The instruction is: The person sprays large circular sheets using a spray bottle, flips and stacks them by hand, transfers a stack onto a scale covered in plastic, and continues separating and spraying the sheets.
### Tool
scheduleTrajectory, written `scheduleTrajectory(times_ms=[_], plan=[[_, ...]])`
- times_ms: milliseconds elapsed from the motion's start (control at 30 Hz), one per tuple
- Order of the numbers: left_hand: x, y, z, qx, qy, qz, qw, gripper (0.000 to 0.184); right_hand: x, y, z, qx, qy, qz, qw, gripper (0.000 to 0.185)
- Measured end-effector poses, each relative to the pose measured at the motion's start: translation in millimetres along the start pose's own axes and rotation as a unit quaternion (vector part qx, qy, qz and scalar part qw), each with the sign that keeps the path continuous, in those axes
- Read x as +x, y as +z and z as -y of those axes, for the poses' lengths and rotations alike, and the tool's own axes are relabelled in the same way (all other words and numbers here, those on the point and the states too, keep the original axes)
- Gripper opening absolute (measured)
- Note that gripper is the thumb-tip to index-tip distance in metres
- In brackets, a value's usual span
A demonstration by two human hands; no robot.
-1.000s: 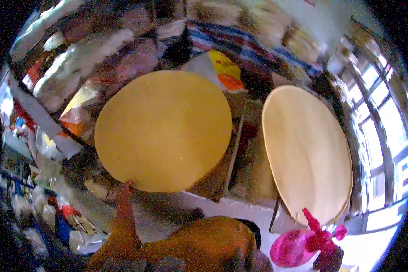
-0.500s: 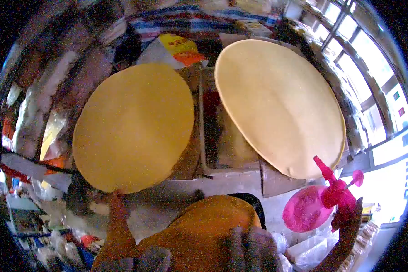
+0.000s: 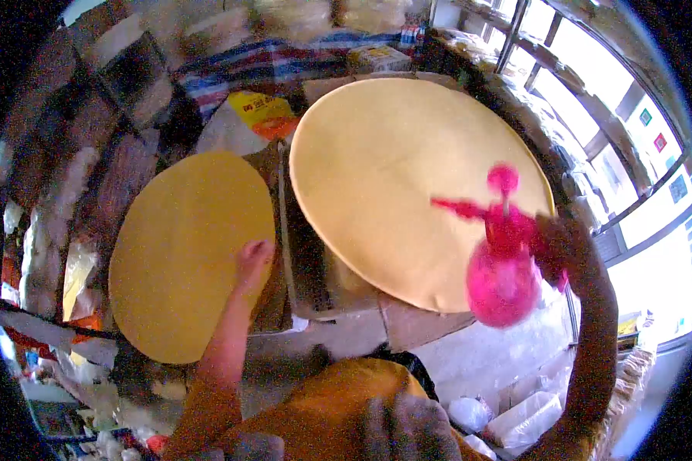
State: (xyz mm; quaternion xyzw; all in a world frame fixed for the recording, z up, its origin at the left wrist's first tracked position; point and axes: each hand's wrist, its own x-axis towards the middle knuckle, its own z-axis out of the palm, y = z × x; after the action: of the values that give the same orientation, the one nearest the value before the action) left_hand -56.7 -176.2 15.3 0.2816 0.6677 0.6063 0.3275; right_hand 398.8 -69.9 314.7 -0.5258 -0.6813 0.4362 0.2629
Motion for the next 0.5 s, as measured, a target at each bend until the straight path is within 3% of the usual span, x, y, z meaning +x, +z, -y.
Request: scheduleTrajectory(times_ms=[67,100,167,200,267,300,333,400,433,500], plan=[[9,63,-37,0.009,-0.054,-0.002,0.998,0.027,26,-9,18,0.063,0.012,-0.058,0.996,0.037],[19,80,-44,0.134,-0.026,-0.010,0.991,0.033,38,-20,19,0.090,-0.015,-0.034,0.995,0.038],[38,101,-36,0.349,0.052,-0.035,0.935,0.043,60,-33,13,0.163,-0.017,-0.154,0.974,0.038],[43,106,-36,0.354,0.046,-0.033,0.934,0.042,66,-42,9,0.193,-0.030,-0.208,0.958,0.038],[50,109,-35,0.362,0.031,-0.026,0.931,0.041,66,-69,0,0.291,-0.012,-0.206,0.934,0.036],[54,106,-28,0.347,0.079,-0.010,0.934,0.038,64,-85,-11,0.319,-0.030,-0.211,0.923,0.034],[57,102,-23,0.266,0.040,0.023,0.963,0.037,58,-95,-18,0.319,-0.047,-0.227,0.919,0.034],[62,93,-11,0.095,-0.042,0.084,0.991,0.035,37,-117,-37,0.291,-0.040,-0.276,0.915,0.033],[65,91,0,0.070,-0.031,0.092,0.993,0.031,26,-127,-55,0.197,-0.059,-0.333,0.920,0.033],[59,91,0,0.099,0.002,0.075,0.992,0.031,-2,-135,-73,0.136,-0.015,-0.355,0.925,0.035]])
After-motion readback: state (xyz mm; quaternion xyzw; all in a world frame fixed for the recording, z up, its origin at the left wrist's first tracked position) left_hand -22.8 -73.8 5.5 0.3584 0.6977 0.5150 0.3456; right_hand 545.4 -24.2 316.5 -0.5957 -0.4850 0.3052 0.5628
